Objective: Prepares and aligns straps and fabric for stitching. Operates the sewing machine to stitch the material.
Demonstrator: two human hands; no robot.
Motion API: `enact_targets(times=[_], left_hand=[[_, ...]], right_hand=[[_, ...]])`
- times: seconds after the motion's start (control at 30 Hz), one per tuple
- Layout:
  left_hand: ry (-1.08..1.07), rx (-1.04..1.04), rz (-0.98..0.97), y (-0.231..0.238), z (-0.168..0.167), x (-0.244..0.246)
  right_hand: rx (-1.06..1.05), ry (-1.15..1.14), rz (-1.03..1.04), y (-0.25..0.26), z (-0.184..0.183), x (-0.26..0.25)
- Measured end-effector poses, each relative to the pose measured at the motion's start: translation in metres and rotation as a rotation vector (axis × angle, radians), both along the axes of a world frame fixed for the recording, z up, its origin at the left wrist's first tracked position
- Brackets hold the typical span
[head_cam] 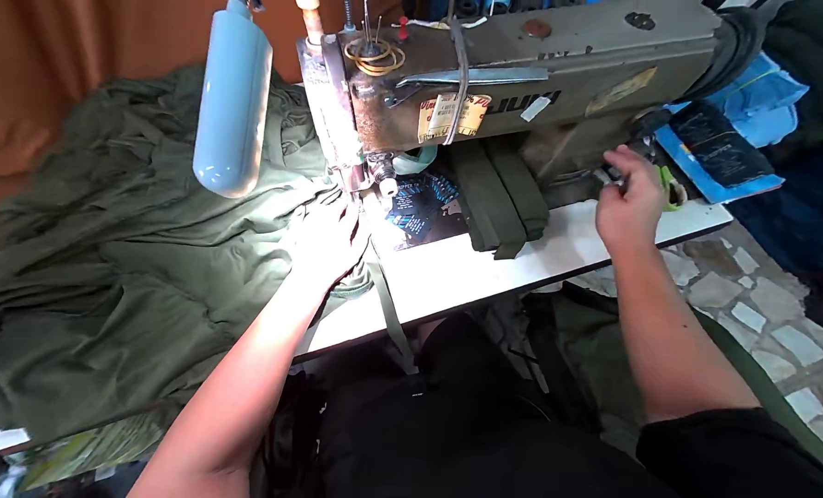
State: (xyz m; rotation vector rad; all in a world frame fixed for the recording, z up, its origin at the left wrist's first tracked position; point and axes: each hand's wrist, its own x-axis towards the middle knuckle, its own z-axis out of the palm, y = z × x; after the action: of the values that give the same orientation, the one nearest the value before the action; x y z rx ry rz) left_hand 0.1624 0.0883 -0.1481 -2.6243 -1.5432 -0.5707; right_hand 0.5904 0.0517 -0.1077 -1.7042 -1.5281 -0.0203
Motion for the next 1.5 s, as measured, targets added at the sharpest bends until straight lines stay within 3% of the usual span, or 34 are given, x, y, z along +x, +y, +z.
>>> enact_targets(times=[0.1, 0.2, 0.3, 0.4, 0.47, 0.53, 0.63, 0.77, 0.93, 1.13, 1.37, 1.5], left_hand=[[0.031, 0.032, -0.022, -0.002, 0.022, 0.0], [-0.043, 0.097, 0.045, 0.005, 0.042, -0.007], [0.052, -0.138, 0.242, 0.007, 0.066, -0.005], [0.224, -0.383, 0.338, 0.007, 0.076, -0.002], [0.287, -0.486, 0.326, 0.009, 0.082, 0.0], [0.293, -0.425, 0.216, 0.013, 0.082, -0.002], [0.232, -0.358, 0.047, 0.022, 0.073, -0.01], [0.082, -0.417, 0.046, 0.027, 0.075, -0.021], [0.181, -0.513, 0.096, 0.028, 0.07, -0.009], [0.067, -0.55, 0.334, 0.022, 0.056, -0.002], [0.01, -0.487, 0.415, 0.013, 0.054, -0.001], [-0.013, -0.469, 0.427, 0.008, 0.054, 0.0]], right_hand=[[0.144, 0.147, 0.102, -0.019, 0.036, -0.027], [-0.199, 0.231, 0.337, -0.043, 0.063, -0.069], [-0.582, 0.232, 0.583, -0.043, 0.053, -0.116], [-0.711, 0.215, 0.656, -0.033, 0.042, -0.149], [-0.689, 0.204, 0.674, -0.028, 0.036, -0.164], [-0.648, 0.171, 0.695, -0.024, 0.033, -0.175], [-0.618, 0.114, 0.632, -0.022, 0.03, -0.191], [-0.587, 0.066, 0.607, -0.017, 0.025, -0.203], [-0.452, -0.066, 0.575, -0.017, 0.025, -0.227], [-0.214, -0.322, 0.558, -0.004, 0.005, -0.254], [-0.573, -0.435, 0.446, 0.011, 0.016, -0.289], [-0.551, -0.43, 0.47, 0.012, 0.018, -0.299]])
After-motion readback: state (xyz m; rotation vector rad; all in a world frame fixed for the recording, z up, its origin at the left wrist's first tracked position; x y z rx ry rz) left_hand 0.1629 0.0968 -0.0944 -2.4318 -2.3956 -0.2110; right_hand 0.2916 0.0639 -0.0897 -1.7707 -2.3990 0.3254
